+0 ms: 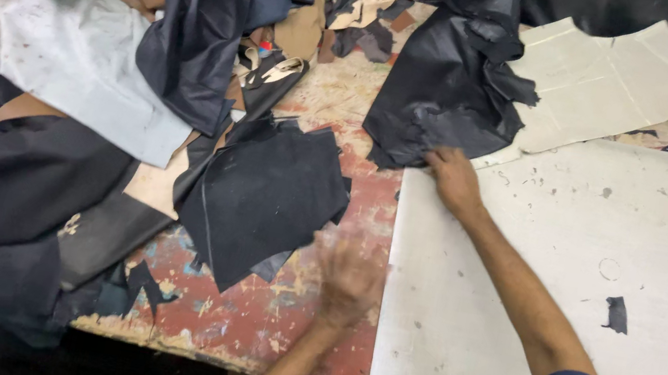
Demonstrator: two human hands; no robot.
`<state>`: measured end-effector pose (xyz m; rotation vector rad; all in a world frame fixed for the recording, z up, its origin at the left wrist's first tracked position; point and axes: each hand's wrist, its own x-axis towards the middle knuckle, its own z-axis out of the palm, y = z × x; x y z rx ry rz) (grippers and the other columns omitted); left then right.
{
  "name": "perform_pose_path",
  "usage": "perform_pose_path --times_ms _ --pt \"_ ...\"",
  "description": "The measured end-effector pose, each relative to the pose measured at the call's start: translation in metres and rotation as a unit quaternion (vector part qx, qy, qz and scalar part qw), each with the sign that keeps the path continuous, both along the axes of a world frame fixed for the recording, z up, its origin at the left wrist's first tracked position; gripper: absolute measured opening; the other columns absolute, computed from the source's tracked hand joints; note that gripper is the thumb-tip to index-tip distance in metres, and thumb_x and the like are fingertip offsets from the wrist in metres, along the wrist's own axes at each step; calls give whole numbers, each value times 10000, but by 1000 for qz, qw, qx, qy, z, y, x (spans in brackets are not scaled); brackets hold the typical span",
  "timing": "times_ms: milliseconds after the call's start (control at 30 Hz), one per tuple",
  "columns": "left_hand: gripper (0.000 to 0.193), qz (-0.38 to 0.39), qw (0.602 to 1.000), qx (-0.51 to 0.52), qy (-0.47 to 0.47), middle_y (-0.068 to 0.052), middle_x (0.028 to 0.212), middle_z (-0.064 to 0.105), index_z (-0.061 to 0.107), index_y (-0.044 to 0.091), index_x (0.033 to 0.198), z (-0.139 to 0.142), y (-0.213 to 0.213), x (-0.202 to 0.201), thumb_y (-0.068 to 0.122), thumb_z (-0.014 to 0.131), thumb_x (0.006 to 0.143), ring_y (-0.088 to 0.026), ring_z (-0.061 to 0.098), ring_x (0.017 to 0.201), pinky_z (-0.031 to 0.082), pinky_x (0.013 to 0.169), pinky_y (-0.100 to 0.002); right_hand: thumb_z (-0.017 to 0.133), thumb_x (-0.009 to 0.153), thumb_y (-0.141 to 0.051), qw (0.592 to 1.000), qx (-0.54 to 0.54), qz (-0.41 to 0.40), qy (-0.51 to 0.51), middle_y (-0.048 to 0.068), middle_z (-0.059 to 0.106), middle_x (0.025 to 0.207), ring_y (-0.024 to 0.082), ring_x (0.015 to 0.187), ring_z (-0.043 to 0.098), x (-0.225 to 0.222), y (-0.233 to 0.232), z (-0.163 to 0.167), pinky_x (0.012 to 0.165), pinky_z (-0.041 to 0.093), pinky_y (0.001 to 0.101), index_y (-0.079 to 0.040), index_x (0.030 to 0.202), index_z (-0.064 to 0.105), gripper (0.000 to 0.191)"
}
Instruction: The person clears a worktable of small fabric scraps, then lays out a large piece of black fabric. They consult a reference photo of a jacket, smooth the fabric, and place a cardboard pattern on top. Using a ruler and chalk, they trace the pattern onto the fabric.
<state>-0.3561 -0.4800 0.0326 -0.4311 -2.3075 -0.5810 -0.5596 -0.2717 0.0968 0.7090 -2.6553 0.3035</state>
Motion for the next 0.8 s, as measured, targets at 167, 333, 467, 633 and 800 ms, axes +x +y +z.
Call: perform_pose_path --times_ms 167,333,467,633,800 --pt "339 -287 956 14 -51 -69 1467 607 714 153 1278 37 60 77 132 748 941 -259 483 1462 254 1280 -655 689 920 -16 992 -118 -47 19 88 724 1022 306 1009 671 -21 15 21 868 542 448 -85 1044 738 150" --pt "389 -305 933 106 -157 -44 1299 699 725 118 1244 53 68 97 47 720 861 -265 566 1363 283 1247 -611 692 943 113 907 -395 -12 142 161 732 1029 287 883 725 -17 89 101 800 568 344 9 1106 707 194" --pt "350 -198 893 317 -251 -73 1227 737 712 85 1246 44 98 115 25 683 903 -260 635 1258 456 1118 -450 587 923 196 951 -286 40 114 163 723 1067 271 935 719 78 188 149 829 548 324 30 1158 689 305" --pt "367 -146 805 475 -325 -103 1134 757 682 48 1277 11 174 138 16 644 914 -204 705 1085 546 981 -331 674 948 106 990 -58 -51 117 106 757 1120 281 1045 715 247 325 136 868 578 358 -42 1067 732 198" --pt "361 -154 780 466 -389 -108 1126 754 677 29 1276 12 248 169 28 647 915 -197 676 1002 546 917 -328 685 906 23 973 -100 -207 7 162 705 1214 347 1117 649 378 473 53 951 535 426 -84 1231 700 342"
